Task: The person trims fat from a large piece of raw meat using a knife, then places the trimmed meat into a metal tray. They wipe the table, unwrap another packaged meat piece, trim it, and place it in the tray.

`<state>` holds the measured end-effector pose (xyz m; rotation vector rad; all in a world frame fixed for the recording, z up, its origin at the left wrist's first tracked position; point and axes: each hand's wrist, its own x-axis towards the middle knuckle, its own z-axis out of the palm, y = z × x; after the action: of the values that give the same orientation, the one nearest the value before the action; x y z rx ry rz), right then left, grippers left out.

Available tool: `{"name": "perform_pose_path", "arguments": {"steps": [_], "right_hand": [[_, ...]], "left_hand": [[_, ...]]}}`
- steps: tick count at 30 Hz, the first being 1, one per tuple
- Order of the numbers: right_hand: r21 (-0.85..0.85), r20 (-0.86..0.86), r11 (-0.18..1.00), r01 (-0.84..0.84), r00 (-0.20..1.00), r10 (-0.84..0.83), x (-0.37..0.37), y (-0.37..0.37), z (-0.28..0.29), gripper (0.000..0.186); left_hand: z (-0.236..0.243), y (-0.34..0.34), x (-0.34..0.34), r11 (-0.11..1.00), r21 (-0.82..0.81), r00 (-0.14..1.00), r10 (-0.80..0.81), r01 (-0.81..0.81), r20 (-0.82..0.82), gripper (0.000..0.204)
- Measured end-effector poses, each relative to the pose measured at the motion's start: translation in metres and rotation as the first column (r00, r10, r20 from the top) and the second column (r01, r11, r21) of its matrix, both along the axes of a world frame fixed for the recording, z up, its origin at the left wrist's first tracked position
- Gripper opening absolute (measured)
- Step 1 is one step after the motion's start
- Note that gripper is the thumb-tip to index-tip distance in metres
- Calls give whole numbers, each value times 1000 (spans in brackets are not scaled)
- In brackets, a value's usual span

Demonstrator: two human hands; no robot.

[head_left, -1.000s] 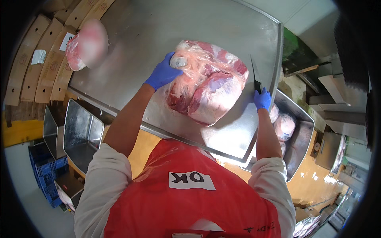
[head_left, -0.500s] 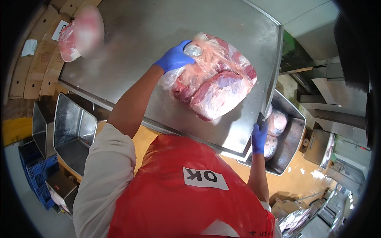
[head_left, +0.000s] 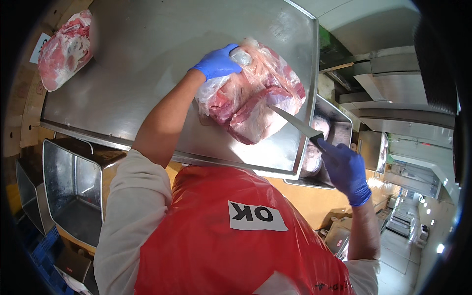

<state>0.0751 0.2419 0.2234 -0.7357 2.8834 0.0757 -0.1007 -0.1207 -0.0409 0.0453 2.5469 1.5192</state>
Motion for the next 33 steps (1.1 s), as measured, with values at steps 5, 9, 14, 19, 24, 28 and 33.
{"name": "perform_pose_path", "arguments": {"steps": [5,9,14,19,24,28,33], "right_hand": [[96,155,994,-55,987,40,-50,-38,32,27],[120,197,988,-98,978,73,-61,-50,27,24],[183,146,967,-178,978,152,-51,-61,9,34],[52,50,991,-120,992,118,-36,7,-44,42],[-306,-66,942,-135,991,120,-34,94,-145,46],[-511,117,834,207,978,-171,0,110,-237,57],[-596,25,780,188,976,-216,26,94,-268,60]], "left_hand": [[17,2,11,1000,2,1000,-9,9,27,83],[31,8,18,996,-89,996,-25,32,84,82],[12,5,30,993,-91,997,73,-75,-24,84],[18,11,34,987,-108,992,119,-122,-29,82],[19,3,24,989,-53,990,134,-136,-32,81],[10,2,25,987,-19,987,162,-162,-9,80],[8,0,22,986,19,986,166,-166,-9,79]]}}
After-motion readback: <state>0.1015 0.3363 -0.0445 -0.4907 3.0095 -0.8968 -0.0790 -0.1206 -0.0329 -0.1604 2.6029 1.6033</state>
